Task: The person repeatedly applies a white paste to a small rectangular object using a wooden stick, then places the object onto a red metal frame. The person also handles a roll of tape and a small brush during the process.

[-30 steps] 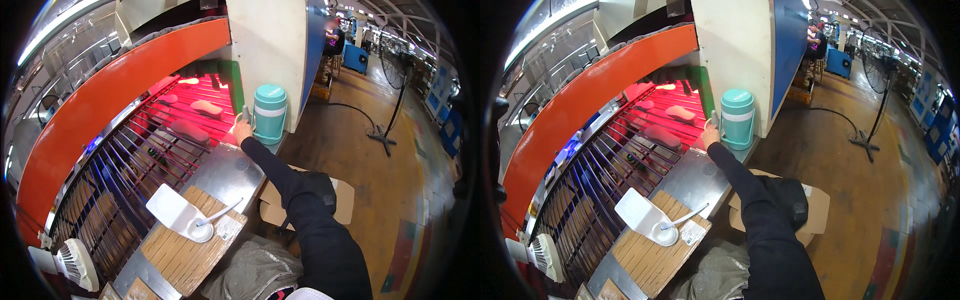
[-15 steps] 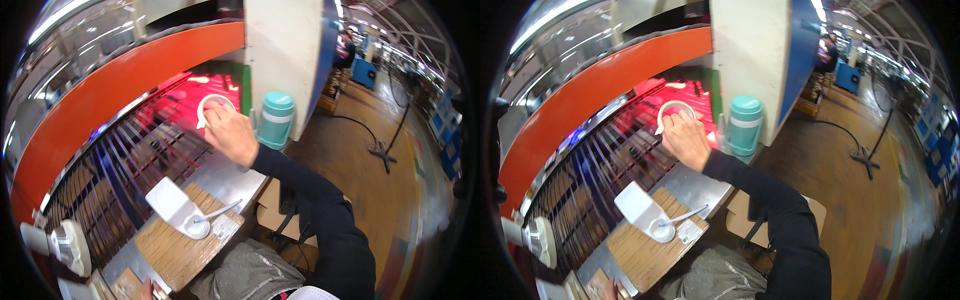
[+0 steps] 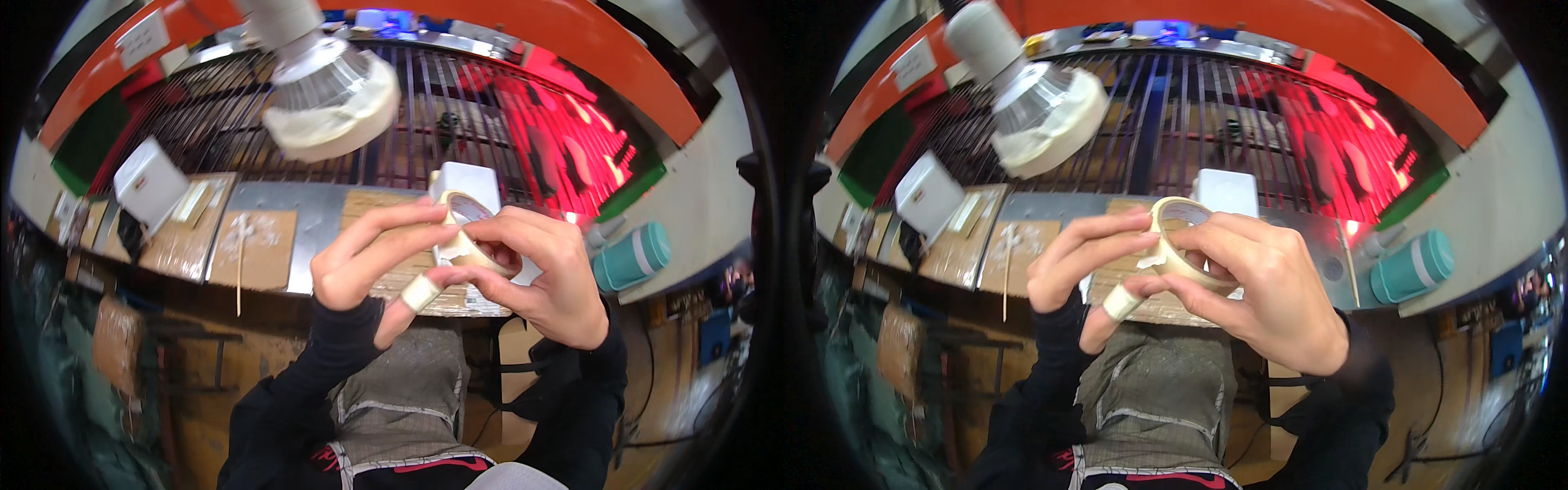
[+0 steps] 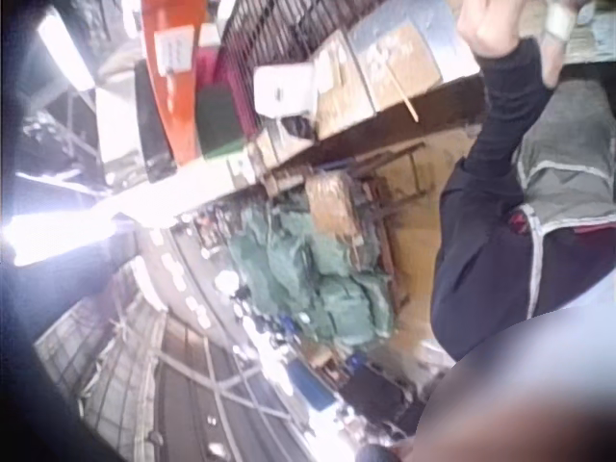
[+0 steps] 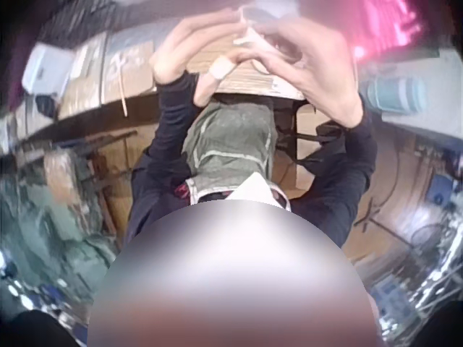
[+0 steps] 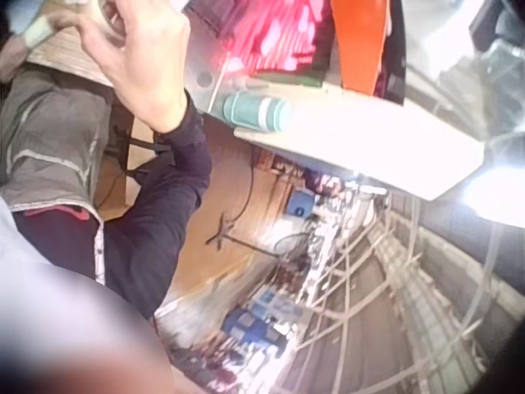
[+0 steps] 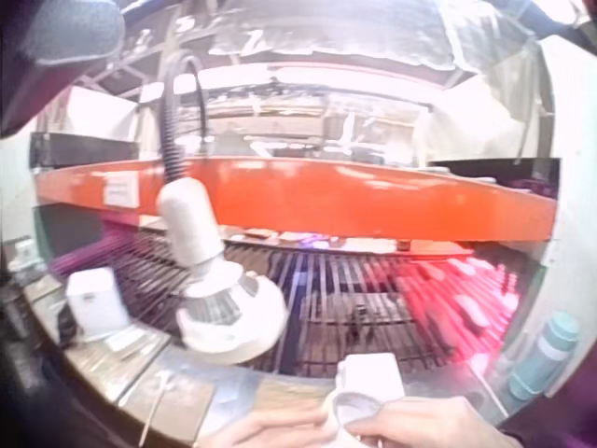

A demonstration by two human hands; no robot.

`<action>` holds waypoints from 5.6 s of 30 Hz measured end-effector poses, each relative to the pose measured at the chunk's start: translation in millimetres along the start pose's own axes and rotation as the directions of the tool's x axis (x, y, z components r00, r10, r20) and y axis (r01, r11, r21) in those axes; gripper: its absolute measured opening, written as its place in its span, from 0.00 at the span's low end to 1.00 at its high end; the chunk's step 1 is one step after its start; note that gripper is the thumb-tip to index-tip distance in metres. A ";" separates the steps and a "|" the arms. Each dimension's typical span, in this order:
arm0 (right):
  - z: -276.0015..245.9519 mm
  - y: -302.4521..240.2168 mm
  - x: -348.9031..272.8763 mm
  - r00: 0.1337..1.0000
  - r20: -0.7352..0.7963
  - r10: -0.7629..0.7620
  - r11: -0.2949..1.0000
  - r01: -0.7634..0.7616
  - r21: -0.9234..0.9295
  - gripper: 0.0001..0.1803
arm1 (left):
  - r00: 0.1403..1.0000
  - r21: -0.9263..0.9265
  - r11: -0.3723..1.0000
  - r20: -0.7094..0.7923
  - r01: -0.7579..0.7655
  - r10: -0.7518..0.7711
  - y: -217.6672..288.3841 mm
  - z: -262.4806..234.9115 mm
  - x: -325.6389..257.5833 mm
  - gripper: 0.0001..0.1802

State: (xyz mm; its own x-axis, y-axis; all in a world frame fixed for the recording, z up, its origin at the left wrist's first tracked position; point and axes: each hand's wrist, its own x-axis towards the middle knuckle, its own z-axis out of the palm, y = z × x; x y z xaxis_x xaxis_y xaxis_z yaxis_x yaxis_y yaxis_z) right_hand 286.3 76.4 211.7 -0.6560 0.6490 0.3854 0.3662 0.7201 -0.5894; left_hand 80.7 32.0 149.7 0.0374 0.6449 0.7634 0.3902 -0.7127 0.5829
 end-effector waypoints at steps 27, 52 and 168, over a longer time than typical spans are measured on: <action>96.9 -61.9 61.1 0.459 0.152 -0.876 0.287 0.746 -0.601 0.11 | 0.848 -0.532 0.835 -0.499 -0.139 -0.177 7.2 -186.1 -30.1 0.15; 183.0 -78.8 166.2 0.938 -0.139 -0.317 0.609 0.314 0.729 0.17 | 0.998 -0.663 0.746 0.049 0.053 -0.027 -37.0 -331.6 -20.4 0.36; 173.6 5.1 50.8 0.997 0.001 -0.080 0.990 0.080 -0.114 0.08 | 0.832 -0.001 0.840 0.133 0.543 -0.538 -68.4 -93.4 -113.5 0.27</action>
State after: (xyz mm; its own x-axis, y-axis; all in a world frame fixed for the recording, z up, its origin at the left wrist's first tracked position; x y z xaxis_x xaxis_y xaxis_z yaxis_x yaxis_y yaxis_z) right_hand 140.3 70.4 105.0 -0.6838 0.5887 0.4310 0.3856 0.7931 -0.4715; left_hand -36.1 -18.2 49.2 -0.0567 0.9570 0.2843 0.3473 -0.2481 0.9043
